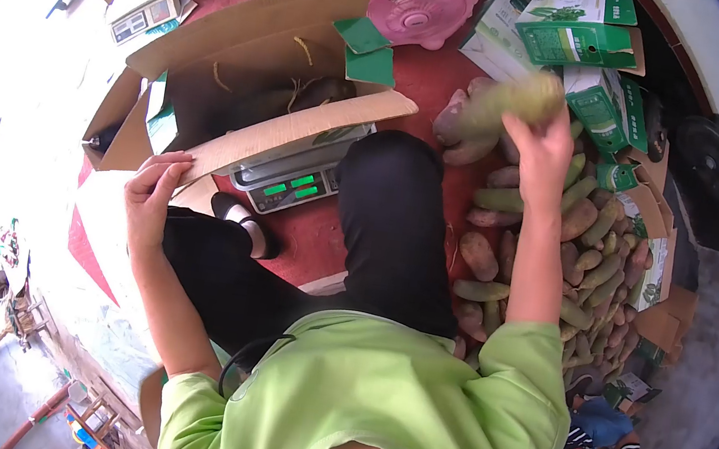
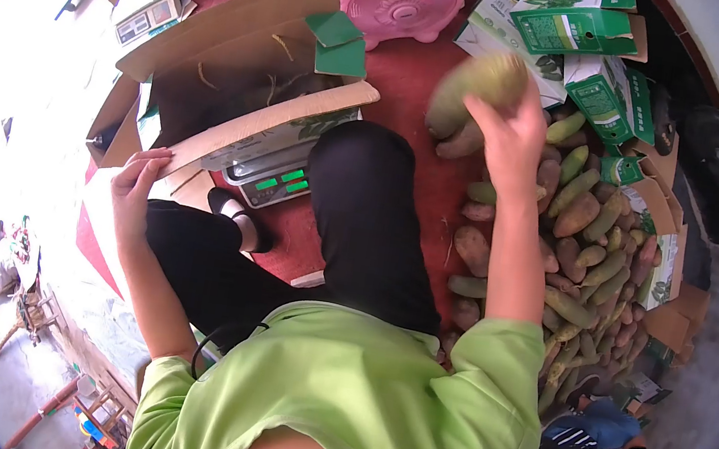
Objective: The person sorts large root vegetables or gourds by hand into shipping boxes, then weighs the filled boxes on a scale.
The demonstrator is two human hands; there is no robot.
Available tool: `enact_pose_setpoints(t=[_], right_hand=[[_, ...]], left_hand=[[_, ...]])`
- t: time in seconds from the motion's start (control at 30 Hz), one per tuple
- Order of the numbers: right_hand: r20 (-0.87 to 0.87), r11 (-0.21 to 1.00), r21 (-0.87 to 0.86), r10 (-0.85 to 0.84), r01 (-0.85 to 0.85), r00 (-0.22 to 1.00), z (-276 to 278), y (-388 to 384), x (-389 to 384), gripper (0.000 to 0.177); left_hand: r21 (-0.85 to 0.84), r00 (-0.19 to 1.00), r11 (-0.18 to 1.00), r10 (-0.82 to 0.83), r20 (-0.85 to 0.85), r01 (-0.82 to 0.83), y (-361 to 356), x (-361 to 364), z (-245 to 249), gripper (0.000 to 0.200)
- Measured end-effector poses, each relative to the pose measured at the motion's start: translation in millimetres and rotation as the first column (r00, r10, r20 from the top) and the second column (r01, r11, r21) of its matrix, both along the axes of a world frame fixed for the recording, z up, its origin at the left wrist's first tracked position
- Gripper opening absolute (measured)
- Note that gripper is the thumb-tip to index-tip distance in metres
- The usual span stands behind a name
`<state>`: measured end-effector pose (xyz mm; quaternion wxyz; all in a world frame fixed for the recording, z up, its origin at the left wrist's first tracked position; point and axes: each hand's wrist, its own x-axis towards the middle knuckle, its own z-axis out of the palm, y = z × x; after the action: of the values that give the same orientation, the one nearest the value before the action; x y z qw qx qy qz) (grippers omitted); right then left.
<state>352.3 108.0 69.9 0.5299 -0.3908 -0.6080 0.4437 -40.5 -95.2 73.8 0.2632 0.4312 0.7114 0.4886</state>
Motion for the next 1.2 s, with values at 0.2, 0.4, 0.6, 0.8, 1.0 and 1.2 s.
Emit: enact_pose_setpoints(t=[0.2, 0.4, 0.6, 0.8, 1.0, 1.2], right_hand=[[-0.085, 0.915, 0.097, 0.399, -0.391, 0.913, 69.5, 10.5, -118.4, 0.053], [0.543, 0.81, 0.361, 0.221, -0.463, 0.81, 39.3, 8.5, -195.0, 0.054], [0.628, 0.851, 0.102, 0.347, -0.516, 0.697, 13.2, 10.2, -179.6, 0.048], [0.165, 0.985, -0.04, 0.171, -0.167, 0.971, -8.5, 6.1, -89.1, 0.023], [0.297, 0.938, -0.239, -0.173, 0.249, 0.939, -100.7, 2.3, 48.8, 0.033], [0.239, 0.641, -0.353, -0.642, 0.681, 0.728, -86.3, 36.7, 207.5, 0.05]], left_hand=[[-0.025, 0.999, 1.0, -0.017, -0.033, 0.016, -0.2, 0.3, 5.2, 0.012], [-0.005, 0.997, 0.998, -0.058, -0.048, 0.057, -2.8, -7.1, -2.8, 0.015], [0.01, 0.997, 0.998, -0.07, 0.042, 0.07, -2.7, -6.7, -7.0, 0.018], [-0.001, 0.999, 0.999, -0.05, 0.012, 0.05, -3.4, -9.2, -9.8, 0.023], [-0.036, 1.0, 0.999, -0.016, -0.011, 0.016, -2.0, -4.9, -7.8, 0.025], [-0.035, 0.996, 0.999, -0.019, -0.084, 0.017, -2.3, -6.1, -11.1, 0.028]])
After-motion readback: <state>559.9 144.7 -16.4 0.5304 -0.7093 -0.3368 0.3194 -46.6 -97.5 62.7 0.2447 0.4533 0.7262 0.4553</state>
